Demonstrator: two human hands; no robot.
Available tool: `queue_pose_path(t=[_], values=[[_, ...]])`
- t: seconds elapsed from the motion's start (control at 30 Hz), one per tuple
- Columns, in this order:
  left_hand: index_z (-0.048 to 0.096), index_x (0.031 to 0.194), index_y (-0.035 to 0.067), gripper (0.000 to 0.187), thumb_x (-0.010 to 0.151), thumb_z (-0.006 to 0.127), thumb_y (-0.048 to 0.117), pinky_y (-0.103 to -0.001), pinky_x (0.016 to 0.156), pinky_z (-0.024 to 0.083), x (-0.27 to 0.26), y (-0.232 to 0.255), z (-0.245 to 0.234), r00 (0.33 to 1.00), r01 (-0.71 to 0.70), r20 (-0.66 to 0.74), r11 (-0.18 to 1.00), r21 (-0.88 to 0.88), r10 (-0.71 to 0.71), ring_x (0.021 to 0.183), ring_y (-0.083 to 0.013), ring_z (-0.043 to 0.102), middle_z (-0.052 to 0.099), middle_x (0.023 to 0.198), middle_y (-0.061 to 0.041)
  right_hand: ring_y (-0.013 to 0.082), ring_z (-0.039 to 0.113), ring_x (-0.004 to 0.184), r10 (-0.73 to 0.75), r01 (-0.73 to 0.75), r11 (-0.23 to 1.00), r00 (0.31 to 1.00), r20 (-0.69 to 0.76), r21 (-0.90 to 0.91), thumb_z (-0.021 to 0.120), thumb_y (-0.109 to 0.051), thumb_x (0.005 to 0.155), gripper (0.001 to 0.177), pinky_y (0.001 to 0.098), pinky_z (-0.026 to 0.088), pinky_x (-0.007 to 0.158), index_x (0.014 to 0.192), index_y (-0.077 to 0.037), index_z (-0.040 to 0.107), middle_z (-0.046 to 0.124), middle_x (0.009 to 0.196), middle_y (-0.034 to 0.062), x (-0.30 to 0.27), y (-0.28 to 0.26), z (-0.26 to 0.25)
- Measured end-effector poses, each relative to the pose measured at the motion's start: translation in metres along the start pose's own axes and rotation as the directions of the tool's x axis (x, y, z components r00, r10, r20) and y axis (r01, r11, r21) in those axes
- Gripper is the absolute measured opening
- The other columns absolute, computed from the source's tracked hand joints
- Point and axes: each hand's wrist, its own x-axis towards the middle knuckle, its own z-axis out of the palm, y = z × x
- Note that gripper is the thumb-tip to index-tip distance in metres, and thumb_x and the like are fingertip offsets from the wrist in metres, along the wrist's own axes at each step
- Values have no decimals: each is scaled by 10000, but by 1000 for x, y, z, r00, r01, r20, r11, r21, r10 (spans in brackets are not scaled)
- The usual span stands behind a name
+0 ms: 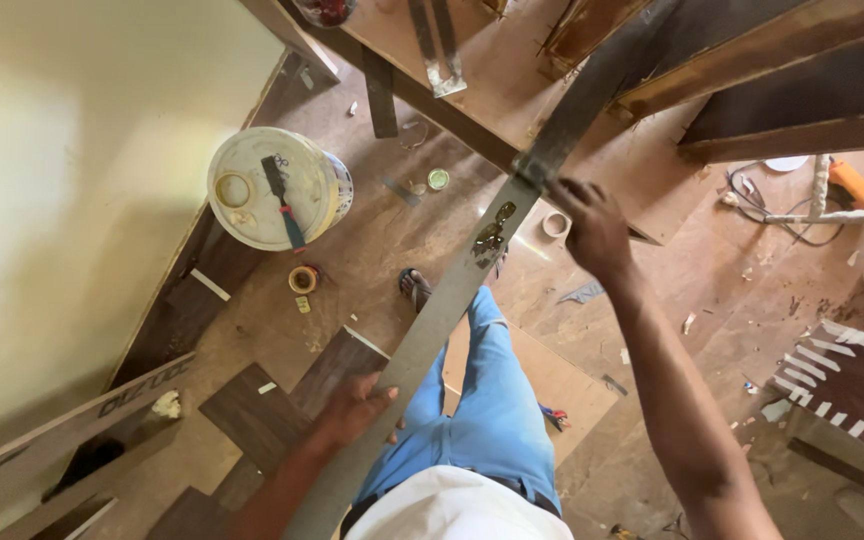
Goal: The person paints a long, thin wooden strip with a dark finish using a paintbrush. They repeatedly dip the brush into a small can of paint and apply the finish to the wood held in their left hand.
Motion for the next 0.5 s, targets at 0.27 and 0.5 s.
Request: queue_pose_path(t=[0.27, 0.5], values=[[628, 1193, 30, 302, 988, 520, 225, -349, 564, 570, 5, -5, -3, 998, 54, -37, 998, 10, -54, 560, -183, 678, 726, 770, -126, 367, 564, 1253, -23, 20, 996, 999, 37, 90, 507, 145, 734, 789, 457, 453, 1038, 1461, -147, 598, 618, 1405, 141, -17, -38, -9], [645, 1144, 11, 285, 996, 526, 224, -346, 559, 578, 5, -11, -10, 999, 8, -35, 999, 32, -7, 555, -176, 681, 724, 764, -121, 368, 545, 1290, -40, 20, 959, 997, -66, -284, 589, 98, 831, 670, 498, 432, 1067, 1453, -151, 609, 591, 1429, 179, -7, -15, 15]])
